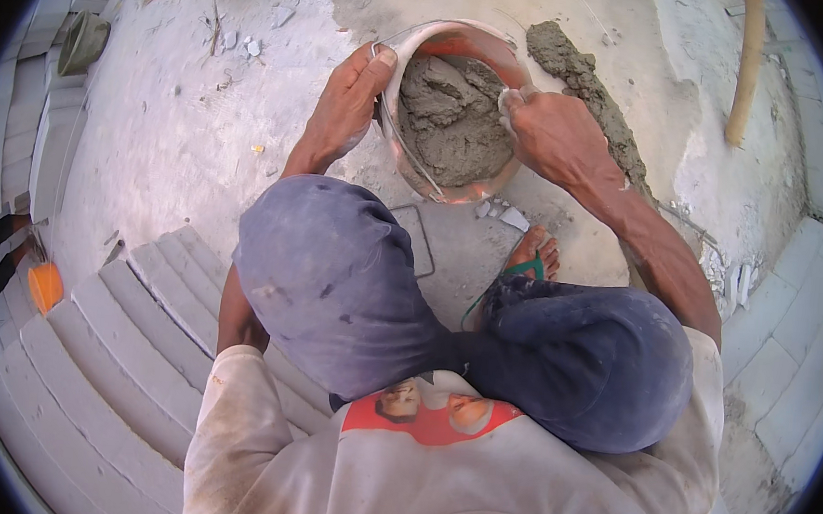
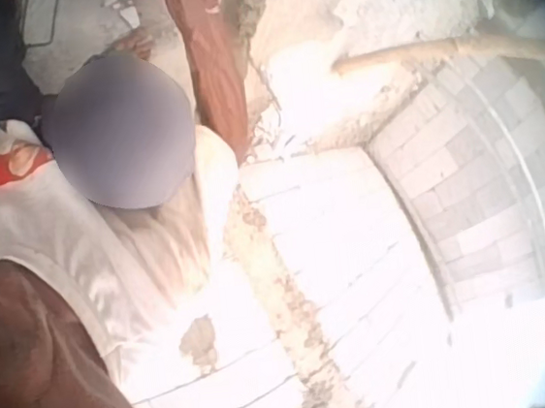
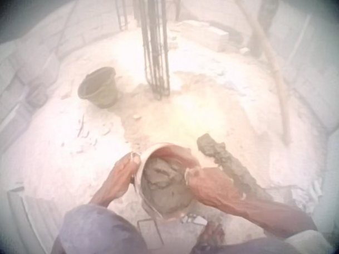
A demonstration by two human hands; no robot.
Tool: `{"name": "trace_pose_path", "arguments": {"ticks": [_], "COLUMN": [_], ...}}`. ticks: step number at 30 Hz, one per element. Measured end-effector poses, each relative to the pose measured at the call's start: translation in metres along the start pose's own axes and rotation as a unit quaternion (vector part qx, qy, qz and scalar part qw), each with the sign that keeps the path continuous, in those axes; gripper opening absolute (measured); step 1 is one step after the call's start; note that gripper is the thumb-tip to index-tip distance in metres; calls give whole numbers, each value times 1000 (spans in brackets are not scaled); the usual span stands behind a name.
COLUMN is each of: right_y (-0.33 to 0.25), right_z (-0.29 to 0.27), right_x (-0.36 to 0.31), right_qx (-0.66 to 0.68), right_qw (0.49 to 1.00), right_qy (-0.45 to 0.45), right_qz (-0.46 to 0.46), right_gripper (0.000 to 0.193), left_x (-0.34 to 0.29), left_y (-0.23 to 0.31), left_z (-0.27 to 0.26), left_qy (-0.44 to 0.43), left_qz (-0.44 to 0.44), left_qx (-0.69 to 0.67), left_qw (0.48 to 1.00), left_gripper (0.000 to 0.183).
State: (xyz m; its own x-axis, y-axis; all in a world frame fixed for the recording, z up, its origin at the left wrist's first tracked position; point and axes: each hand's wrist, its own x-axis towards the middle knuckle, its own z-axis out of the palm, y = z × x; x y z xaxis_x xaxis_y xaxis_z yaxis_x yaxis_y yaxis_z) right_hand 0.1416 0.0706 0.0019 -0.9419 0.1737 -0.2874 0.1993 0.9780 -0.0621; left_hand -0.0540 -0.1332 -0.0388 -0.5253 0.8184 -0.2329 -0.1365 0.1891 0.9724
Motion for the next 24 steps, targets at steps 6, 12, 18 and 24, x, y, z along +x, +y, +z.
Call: {"name": "trace_pose_path", "arguments": {"ticks": [6,12,18,24], "right_y": [-22,31,7,-17], "right_z": [2,36,53,54], "right_x": [-75,-109,-48,-71], "right_qx": [-6,269,500,560], "right_qw": [987,943,846,823], "right_qy": [155,29,-107,-18], "right_qz": [-30,196,150,98], "right_gripper": [34,36,37,35], "left_x": [-11,-36,-41,-36], "left_y": [-12,-28,-14,-10], "left_z": [-7,-5,26,19], "left_qy": [46,7,5,17], "left_qz": [-15,24,76,39], "left_qx": [-74,-65,-20,-66], "left_qw": [996,998,997,997], "left_gripper": [39,35,32,34]}}
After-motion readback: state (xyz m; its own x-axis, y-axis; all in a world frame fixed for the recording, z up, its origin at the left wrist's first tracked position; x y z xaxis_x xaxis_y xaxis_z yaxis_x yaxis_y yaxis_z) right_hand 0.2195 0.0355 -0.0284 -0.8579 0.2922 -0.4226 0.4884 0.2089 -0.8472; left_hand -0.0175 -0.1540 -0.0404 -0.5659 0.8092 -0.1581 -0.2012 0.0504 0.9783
